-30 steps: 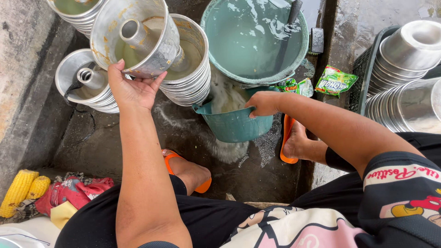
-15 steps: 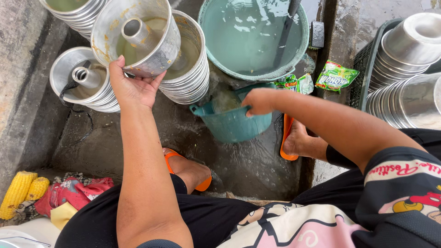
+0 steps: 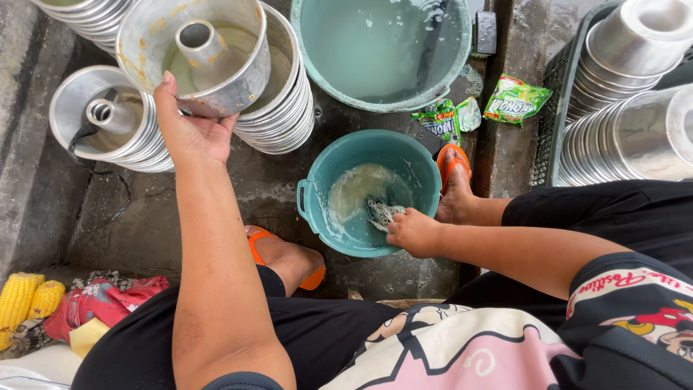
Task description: The person scrubs the inside and outside of metal containers with a sponge, rinses them in a basin of water, and places them into a basket. The process is repeated for multiple containers.
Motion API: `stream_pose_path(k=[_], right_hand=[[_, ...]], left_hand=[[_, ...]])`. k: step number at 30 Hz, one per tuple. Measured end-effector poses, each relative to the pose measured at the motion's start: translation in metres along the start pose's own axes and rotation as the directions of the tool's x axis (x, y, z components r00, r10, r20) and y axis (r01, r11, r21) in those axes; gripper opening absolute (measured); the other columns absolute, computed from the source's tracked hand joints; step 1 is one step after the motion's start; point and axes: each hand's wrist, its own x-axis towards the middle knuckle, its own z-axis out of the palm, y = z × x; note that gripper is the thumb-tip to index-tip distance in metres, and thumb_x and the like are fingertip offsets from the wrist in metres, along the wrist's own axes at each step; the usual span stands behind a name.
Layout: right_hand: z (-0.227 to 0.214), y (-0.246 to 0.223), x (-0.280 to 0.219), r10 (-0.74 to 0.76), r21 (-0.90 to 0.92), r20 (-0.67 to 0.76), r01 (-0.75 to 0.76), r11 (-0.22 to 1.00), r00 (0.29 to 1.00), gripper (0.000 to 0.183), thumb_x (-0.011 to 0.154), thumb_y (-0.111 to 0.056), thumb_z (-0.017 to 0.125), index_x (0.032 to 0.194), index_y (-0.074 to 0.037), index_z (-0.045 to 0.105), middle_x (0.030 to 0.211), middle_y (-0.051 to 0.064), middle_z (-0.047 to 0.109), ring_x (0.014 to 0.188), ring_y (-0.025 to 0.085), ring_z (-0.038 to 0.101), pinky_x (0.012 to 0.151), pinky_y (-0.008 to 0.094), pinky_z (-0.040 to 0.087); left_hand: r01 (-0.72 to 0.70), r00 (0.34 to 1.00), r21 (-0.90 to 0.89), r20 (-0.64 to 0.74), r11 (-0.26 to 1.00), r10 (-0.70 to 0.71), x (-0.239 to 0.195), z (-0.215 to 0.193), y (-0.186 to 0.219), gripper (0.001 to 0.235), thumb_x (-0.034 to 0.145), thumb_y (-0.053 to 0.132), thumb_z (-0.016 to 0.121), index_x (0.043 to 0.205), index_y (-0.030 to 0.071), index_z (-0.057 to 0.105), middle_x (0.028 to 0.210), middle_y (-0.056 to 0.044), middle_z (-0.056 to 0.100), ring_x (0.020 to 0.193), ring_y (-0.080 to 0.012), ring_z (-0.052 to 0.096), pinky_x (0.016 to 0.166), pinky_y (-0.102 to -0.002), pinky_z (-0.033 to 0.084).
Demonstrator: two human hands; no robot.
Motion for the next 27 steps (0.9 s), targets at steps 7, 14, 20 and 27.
stream_pose_path(k=[7,14,20,27], right_hand=[[-0.016,0.010,0.009,0.031,0.072,-0.036,-0.028,0.997,0.999,0.013,0.079,-0.017,0.070,0.092,-0.018,0.071,0.095,0.001,0.067,0.105,0.027,0.063,0.081,0.045,0.052],[-0.135,0.135,0.049,0.229,0.466,-0.064,-0.174,0.867,0.971,0.039,0.081,-0.033,0.076,0.113,-0.011,0.073,0.099,0.015,0.073,0.096,0.037,0.069,0.085,0.047,0.054],[-0.175,0.197,0.066,0.243,0.693,0.027,-0.194,0.695,0.970,0.037,0.084,-0.035,0.074,0.107,-0.005,0.074,0.091,0.012,0.075,0.089,0.027,0.068,0.082,0.041,0.052],[-0.168,0.150,0.043,0.354,0.497,-0.100,-0.262,0.828,0.930,0.034,0.088,-0.039,0.071,0.107,-0.011,0.075,0.095,0.012,0.073,0.092,0.034,0.068,0.083,0.044,0.052]], left_hand=[[0.000,1.000,0.031,0.006,1.000,0.000,0.000,-0.001,-0.002,0.093,0.076,0.038,0.081,0.150,0.008,0.033,0.154,-0.021,0.040,0.142,-0.0434,0.049,0.109,-0.068,0.043],[-0.001,0.999,0.079,-0.037,0.997,0.004,0.000,0.004,-0.004,0.089,0.077,0.039,0.078,0.150,0.013,0.035,0.154,-0.018,0.041,0.141,-0.0410,0.049,0.111,-0.066,0.045],[-0.021,1.000,0.040,-0.014,0.999,0.021,0.000,0.006,-0.005,0.082,0.079,0.036,0.076,0.149,0.017,0.038,0.151,-0.017,0.045,0.137,-0.0391,0.053,0.105,-0.065,0.048],[-0.110,0.994,0.100,-0.015,0.989,0.112,0.001,0.010,-0.010,0.083,0.078,0.032,0.072,0.150,0.030,0.030,0.150,-0.010,0.044,0.131,-0.0330,0.055,0.100,-0.063,0.052]])
